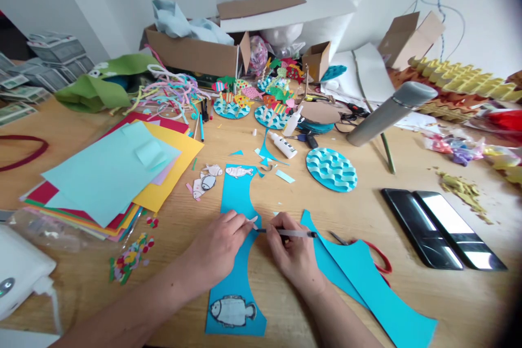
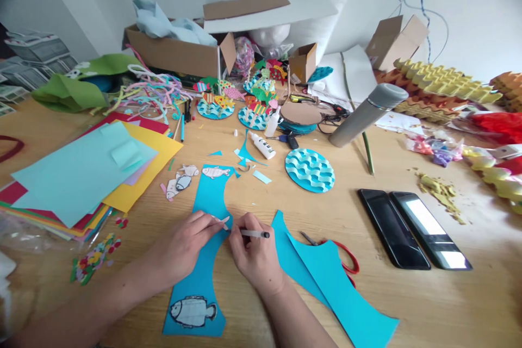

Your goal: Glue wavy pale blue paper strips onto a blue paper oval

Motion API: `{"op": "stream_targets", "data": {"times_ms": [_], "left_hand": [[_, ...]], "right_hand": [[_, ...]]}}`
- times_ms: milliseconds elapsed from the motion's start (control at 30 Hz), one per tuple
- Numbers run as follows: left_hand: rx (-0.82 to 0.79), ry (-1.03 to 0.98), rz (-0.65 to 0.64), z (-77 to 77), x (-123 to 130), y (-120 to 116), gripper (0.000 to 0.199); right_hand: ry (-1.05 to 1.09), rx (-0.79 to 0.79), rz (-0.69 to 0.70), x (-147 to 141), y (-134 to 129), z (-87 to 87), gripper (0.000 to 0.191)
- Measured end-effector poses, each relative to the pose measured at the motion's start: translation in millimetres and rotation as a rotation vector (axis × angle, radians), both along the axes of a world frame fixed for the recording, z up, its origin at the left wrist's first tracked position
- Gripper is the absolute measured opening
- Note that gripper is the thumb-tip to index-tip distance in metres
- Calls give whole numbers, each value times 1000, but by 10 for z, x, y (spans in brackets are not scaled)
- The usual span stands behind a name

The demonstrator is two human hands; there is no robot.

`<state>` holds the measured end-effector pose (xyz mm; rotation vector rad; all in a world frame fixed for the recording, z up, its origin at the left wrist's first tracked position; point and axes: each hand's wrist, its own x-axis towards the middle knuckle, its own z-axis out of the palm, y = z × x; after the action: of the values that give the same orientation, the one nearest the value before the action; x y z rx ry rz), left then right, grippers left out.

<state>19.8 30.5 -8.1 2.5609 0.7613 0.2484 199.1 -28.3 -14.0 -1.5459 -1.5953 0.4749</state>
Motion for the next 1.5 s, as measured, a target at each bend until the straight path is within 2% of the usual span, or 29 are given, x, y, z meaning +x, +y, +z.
{"op": "stream_targets", "data": {"times_ms": [600,867,1067,1233,1400,1500], "left_hand": [[20,35,-11,19,-4,-8,38],[87,109,36,60,63,-123,38],[209,139,111,60,153,-289,35],[284,150,159,-17,238,-373,32],[427,234,216,-46,311,-434,39],[464,264,240,-22,336,-467,42]], "right_hand": [[65,-18,-38,20,-28,-14,20],[261,101,-113,38,-50,-3,24],[424,-20,-119,19,-49,-42,23],[533,-156,-59,7,79,132,21],[514,-288,84,-56,422,449,29],[497,-338,127,-153,626,559,32]]}}
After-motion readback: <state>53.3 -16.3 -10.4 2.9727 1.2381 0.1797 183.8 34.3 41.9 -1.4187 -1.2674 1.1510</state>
